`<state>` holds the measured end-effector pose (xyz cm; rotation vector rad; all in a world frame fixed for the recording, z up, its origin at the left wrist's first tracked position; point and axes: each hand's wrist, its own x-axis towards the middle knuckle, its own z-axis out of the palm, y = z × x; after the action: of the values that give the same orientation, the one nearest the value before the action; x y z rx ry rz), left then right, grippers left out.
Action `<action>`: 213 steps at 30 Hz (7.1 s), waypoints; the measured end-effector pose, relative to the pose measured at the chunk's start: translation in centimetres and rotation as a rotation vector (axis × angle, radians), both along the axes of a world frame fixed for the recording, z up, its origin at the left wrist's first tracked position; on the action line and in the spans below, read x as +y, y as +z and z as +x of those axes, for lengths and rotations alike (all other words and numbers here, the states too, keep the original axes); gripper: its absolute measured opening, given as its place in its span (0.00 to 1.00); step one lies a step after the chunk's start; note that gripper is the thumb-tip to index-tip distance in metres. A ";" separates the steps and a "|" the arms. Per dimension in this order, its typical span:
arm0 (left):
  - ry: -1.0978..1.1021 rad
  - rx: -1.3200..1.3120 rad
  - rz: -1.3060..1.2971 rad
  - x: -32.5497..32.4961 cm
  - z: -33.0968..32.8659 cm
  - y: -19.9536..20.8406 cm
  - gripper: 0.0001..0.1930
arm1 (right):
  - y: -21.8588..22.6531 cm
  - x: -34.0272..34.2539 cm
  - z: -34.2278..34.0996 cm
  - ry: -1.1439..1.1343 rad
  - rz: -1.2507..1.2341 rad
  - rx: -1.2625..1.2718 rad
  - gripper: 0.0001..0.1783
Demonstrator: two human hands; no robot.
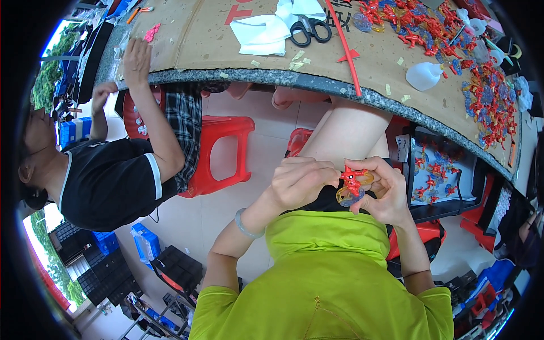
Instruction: The person assembles toy figures by applying glue from a squeeze bottle and pressing the plastic components together onto bases.
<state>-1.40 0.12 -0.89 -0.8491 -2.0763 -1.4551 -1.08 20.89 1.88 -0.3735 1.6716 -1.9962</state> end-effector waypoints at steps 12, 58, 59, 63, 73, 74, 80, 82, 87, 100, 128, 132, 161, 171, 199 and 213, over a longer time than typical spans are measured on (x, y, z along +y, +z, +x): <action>0.012 -0.030 0.001 0.2 0.0 0.1 0.09 | 0.3 0.1 -0.3 0.007 0.021 -0.038 0.33; 0.052 -0.030 -0.016 0.8 0.5 1.9 0.09 | 1.5 1.0 -0.1 0.047 -0.065 -0.046 0.28; 0.051 -0.033 -0.011 0.8 0.5 1.9 0.08 | 1.6 1.0 0.0 0.037 -0.075 -0.061 0.28; 0.048 -0.028 -0.016 0.9 1.0 2.0 0.09 | 1.8 1.0 0.4 0.037 -0.062 -0.057 0.28; 0.046 -0.010 -0.003 1.0 1.3 2.2 0.06 | 2.1 1.5 0.5 0.083 -0.010 -0.123 0.27; 0.050 -0.015 -0.015 1.0 1.3 2.2 0.06 | 2.2 1.5 0.4 0.084 -0.010 -0.125 0.27; 0.041 -0.035 -0.035 1.0 1.6 1.8 0.10 | 2.2 1.6 0.5 0.082 -0.004 -0.142 0.28; 0.036 -0.034 -0.029 1.2 1.8 1.8 0.10 | 2.2 1.8 0.6 0.081 0.000 -0.137 0.28; 0.051 0.007 -0.018 1.5 2.0 2.5 0.06 | 2.1 1.9 1.1 0.072 -0.016 -0.134 0.27; 0.193 -0.590 0.453 0.9 1.9 3.1 0.21 | 1.8 -3.0 -1.8 -0.098 -0.037 0.127 0.33; 0.108 -0.900 0.959 -6.2 2.7 0.9 0.22 | 5.6 -16.1 -15.3 -0.173 0.442 1.005 0.13; 0.151 -0.868 0.877 -4.6 2.5 0.7 0.16 | 5.3 -13.3 -9.9 0.215 0.502 0.873 0.19; -0.071 -1.070 0.878 -3.9 2.8 3.2 0.20 | 4.0 -9.5 -13.8 0.001 0.226 0.345 0.11; -0.008 -1.102 0.567 -2.4 2.3 1.5 0.07 | 0.4 -5.0 -8.4 0.239 0.103 -0.154 0.09; 0.054 -1.035 0.367 -1.4 3.9 1.6 0.08 | 0.3 -5.6 -6.5 0.169 0.148 0.321 0.11; 0.085 -0.993 0.166 -1.0 3.5 3.2 0.11 | 0.1 -4.9 -6.4 0.154 0.074 0.264 0.12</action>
<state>2.10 -0.88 2.36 0.1042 -2.5090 -2.2358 -7.48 15.96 1.98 -0.7427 1.8080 -1.8291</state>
